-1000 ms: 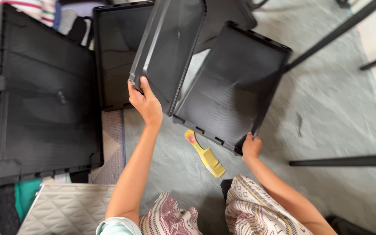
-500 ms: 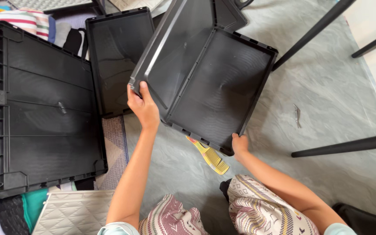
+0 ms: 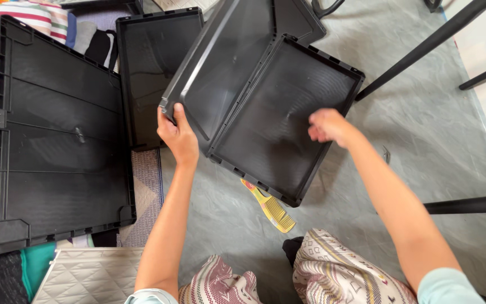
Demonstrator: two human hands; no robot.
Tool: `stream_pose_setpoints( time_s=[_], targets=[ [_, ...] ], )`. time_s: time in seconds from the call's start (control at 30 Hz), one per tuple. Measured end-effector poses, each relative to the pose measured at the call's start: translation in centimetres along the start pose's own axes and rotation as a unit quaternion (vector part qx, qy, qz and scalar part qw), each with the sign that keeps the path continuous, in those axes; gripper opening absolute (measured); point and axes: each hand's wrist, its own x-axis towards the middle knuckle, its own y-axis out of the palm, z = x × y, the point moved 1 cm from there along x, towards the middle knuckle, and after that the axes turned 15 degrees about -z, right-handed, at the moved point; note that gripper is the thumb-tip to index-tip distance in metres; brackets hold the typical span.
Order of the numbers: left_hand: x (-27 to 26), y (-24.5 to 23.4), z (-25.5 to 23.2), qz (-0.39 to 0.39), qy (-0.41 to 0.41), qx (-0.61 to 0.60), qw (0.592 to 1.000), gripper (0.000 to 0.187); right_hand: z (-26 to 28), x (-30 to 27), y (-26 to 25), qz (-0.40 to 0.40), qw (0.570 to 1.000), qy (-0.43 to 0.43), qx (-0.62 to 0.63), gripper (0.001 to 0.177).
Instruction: The person assembles black plastic storage components on the floor. They connect flat panels and small corner pieces by hand, forming a box-like structure.
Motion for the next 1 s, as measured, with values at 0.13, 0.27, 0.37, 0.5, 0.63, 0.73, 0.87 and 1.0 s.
stream_pose_setpoints(
  time_s=[0.13, 0.27, 0.37, 0.5, 0.63, 0.73, 0.87, 1.0],
  targets=[
    [-0.5, 0.1, 0.5, 0.01, -0.016, 0.03, 0.999, 0.018, 8.2, 1.6, 1.0, -0.014, 0.994, -0.064, -0.092, 0.031],
    [-0.6, 0.5, 1.3, 0.018, 0.014, 0.036, 0.999, 0.018, 14.7, 2.3, 2.4, -0.011, 0.983, -0.123, -0.137, 0.033],
    [-0.7, 1.2, 2.2, 0.035, 0.054, 0.031, 0.997, 0.023, 17.0, 3.2, 3.1, -0.027, 0.988, -0.114, -0.097, 0.033],
    [-0.9, 1.2, 3.1, 0.061, 0.019, 0.068, 0.996, 0.026, 15.5, 3.7, 6.7, -0.065, 0.992, -0.104, 0.006, 0.036],
    [-1.6, 0.4, 3.3, 0.059, 0.07, 0.047, 0.995, 0.024, 12.8, 3.6, 11.6, 0.008, 0.989, -0.07, 0.132, 0.043],
    [-2.3, 0.0, 3.7, 0.071, 0.028, 0.056, 0.996, 0.025, 12.6, 3.5, 14.0, 0.036, 0.98, -0.066, 0.184, 0.046],
    [-3.2, -1.2, 5.7, 0.107, -0.089, 0.062, 0.988, 0.026, 15.5, 2.6, 15.3, 0.027, 0.954, -0.108, 0.278, 0.053],
    [-3.9, -2.7, 9.8, 0.201, -0.222, 0.208, 0.931, 0.032, 20.7, 0.7, 15.0, -0.044, 0.942, -0.148, 0.297, 0.067]
  ],
)
